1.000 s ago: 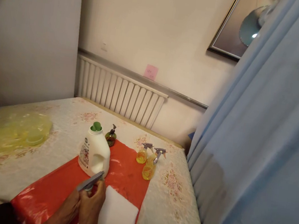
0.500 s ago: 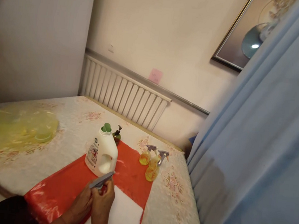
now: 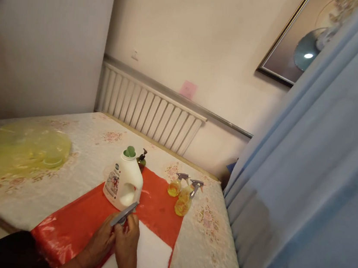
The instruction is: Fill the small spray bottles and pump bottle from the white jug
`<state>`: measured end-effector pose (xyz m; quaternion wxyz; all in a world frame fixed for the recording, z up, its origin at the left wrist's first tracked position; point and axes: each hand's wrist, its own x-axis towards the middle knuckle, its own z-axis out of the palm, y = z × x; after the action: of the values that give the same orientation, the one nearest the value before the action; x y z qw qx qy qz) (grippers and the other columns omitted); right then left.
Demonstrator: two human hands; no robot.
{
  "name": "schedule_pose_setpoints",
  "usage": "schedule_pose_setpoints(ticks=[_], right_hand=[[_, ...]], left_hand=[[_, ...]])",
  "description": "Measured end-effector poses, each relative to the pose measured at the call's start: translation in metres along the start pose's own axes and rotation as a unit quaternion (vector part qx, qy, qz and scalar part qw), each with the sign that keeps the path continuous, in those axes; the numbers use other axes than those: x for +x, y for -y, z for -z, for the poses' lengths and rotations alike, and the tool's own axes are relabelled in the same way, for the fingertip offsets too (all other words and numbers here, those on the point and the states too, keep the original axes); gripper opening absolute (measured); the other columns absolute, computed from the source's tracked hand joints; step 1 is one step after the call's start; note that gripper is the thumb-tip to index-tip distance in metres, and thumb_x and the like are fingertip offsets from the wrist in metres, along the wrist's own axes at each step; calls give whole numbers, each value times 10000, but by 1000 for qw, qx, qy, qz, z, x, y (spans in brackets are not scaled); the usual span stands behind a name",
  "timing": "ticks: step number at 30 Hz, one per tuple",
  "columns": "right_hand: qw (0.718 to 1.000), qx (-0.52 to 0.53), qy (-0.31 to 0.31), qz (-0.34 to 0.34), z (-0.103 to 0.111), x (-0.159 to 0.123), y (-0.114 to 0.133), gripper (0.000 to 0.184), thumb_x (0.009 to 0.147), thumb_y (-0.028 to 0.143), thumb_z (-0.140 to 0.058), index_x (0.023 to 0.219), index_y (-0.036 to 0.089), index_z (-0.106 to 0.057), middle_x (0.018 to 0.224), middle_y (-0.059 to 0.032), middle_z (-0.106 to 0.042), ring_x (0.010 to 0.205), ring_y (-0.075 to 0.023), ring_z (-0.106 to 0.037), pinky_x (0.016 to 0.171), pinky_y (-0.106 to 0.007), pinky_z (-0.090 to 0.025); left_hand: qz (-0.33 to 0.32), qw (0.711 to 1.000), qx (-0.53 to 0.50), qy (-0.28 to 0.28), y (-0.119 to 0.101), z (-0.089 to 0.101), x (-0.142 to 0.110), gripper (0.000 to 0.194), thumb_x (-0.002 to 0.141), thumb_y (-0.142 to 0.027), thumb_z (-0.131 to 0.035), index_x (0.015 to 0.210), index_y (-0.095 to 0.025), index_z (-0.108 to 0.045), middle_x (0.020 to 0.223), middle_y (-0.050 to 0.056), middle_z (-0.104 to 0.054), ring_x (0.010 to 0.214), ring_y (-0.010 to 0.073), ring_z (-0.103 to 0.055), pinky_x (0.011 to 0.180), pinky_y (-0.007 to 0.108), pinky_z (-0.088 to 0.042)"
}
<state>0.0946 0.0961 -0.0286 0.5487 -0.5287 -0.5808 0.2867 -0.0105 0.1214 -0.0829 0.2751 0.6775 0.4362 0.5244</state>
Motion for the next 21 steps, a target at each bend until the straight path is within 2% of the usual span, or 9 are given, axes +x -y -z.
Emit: schedule_pose_setpoints(ticks=[5, 11, 14, 18, 21], right_hand=[[999, 3, -39, -20, -5, 0, -2, 91, 673, 161, -592, 738, 199, -643, 771, 3, -635, 736, -187, -585, 692, -265, -475], [994, -1, -102, -51, -20, 1, -8, 137, 611, 136, -632, 729, 193, -593, 681, 24, -623, 630, -164, -558, 586, -237, -458], [995, 6, -89, -49, -17, 1, -5, 179, 603, 131, -644, 774, 183, -640, 709, 11, -654, 645, -176, -590, 602, -247, -483], [999, 19, -35, -12, -5, -2, 3, 298, 666, 153, -630, 949, 196, -717, 934, -31, -712, 874, -214, -649, 788, -284, -513], [1000, 10, -12, 2, -1, -4, 4, 215, 705, 167, -604, 880, 198, -726, 908, -24, -694, 877, -210, -634, 813, -289, -497]], left_hand=[[6, 1000, 5, 2, 0, 0, 0, 368, 841, -323, -511, 1139, -180, -671, 1089, 134, -727, 1015, 273, -682, 927, 446, -554], [-1, 1000, 4, 15, -3, 4, 0, 367, 854, -323, -533, 1168, -183, -660, 1100, 127, -721, 998, 250, -681, 897, 391, -565], [-6, 1000, 4, 17, -4, 4, 0, 372, 864, -325, -522, 1187, -193, -650, 1117, 124, -716, 1007, 247, -678, 907, 387, -558], [-9, 1000, 4, 13, -3, 2, 1, 393, 854, -333, -506, 1182, -173, -653, 1096, 130, -722, 1015, 266, -678, 917, 413, -554], [-13, 1000, 3, 15, -2, 2, 1, 407, 845, -329, -506, 1195, -180, -650, 1123, 127, -718, 1045, 268, -667, 947, 429, -540]])
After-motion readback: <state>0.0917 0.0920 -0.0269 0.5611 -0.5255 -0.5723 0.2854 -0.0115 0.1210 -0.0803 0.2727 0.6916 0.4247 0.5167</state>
